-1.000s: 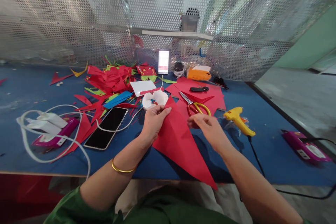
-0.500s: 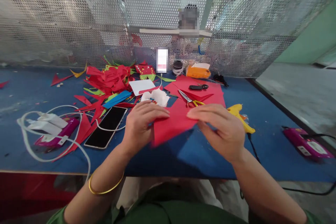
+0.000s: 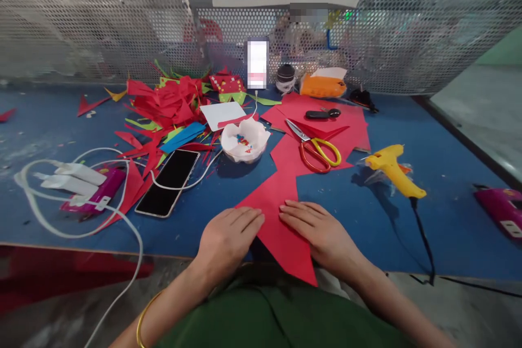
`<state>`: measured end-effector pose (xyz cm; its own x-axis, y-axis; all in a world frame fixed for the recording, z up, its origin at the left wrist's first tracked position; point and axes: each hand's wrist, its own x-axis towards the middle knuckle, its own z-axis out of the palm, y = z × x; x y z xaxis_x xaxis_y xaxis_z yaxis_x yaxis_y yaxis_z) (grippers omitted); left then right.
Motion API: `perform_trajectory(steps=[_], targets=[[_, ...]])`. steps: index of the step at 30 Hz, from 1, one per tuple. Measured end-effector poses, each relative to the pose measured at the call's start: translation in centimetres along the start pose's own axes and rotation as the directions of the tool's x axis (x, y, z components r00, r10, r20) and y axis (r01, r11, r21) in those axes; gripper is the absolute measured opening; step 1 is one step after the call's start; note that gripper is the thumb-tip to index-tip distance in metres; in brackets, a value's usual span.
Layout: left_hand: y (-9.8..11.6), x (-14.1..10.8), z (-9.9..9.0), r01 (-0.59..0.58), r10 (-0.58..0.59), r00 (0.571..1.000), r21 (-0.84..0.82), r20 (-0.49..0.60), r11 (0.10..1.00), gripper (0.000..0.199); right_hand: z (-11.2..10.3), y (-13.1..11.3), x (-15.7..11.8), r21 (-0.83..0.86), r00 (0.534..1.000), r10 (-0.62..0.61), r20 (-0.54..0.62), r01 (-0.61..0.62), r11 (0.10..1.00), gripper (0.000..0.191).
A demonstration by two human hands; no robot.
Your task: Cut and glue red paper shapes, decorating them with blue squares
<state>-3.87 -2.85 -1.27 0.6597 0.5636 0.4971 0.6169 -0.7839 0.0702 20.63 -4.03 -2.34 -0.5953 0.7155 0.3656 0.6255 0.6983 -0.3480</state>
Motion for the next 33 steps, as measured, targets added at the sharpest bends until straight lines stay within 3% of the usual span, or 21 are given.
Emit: perform_trajectory(steps=[3, 5, 7, 10, 14, 16, 21, 26, 33], targets=[[-0.6, -0.2, -0.3, 0.057, -0.058, 0.998, -0.021, -0.020, 0.998, 0.027, 0.0, 0.1, 0.2, 0.070, 0.998, 0.066, -0.020, -0.064, 0.995, 0.049], [-1.2, -0.9, -0.5, 0.120, -0.121, 0.992, -0.024, -0.032, 0.992, 0.022, 0.0, 0.1, 0.4, 0.142, 0.984, 0.170, -0.047, -0.162, 0.976, 0.051], [-1.6, -1.9, -0.7, 0.212, -0.214, 0.976, -0.042, -0.040, 0.976, 0.016, 0.0, 0.0, 0.6, 0.185, 0.952, 0.301, -0.065, -0.284, 0.941, 0.040], [-1.9, -2.9, -1.1, 0.413, -0.420, 0.906, -0.112, -0.048, 0.904, 0.011, 0.0, -0.1, 1.0, 0.152, 0.894, 0.445, -0.049, -0.434, 0.888, 0.023], [-1.8, -2.7, -1.7, 0.593, -0.609, 0.793, -0.220, -0.003, 0.774, 0.013, 0.0, 0.1, 1.3, 0.072, 0.850, 0.524, -0.058, -0.520, 0.851, 0.029], [-1.9, -2.2, -1.8, 0.607, -0.622, 0.783, -0.255, 0.030, 0.752, 0.013, 0.0, 0.2, 1.3, 0.064, 0.843, 0.534, -0.072, -0.530, 0.845, 0.032], [-2.4, -1.3, -1.7, 0.564, -0.556, 0.823, -0.289, 0.119, 0.774, 0.008, -0.3, 0.0, 1.6, 0.077, 0.850, 0.522, -0.076, -0.517, 0.853, 0.028], [-2.7, -1.2, -1.6, 0.551, -0.532, 0.834, -0.271, 0.147, 0.789, 0.011, -0.4, -0.4, 2.0, 0.103, 0.809, 0.580, -0.096, -0.571, 0.814, 0.018], [-2.9, -1.2, -1.5, 0.593, -0.567, 0.805, -0.278, 0.174, 0.756, 0.009, 0.3, -0.6, 1.5, 0.030, 0.795, 0.576, -0.191, -0.582, 0.813, 0.029]])
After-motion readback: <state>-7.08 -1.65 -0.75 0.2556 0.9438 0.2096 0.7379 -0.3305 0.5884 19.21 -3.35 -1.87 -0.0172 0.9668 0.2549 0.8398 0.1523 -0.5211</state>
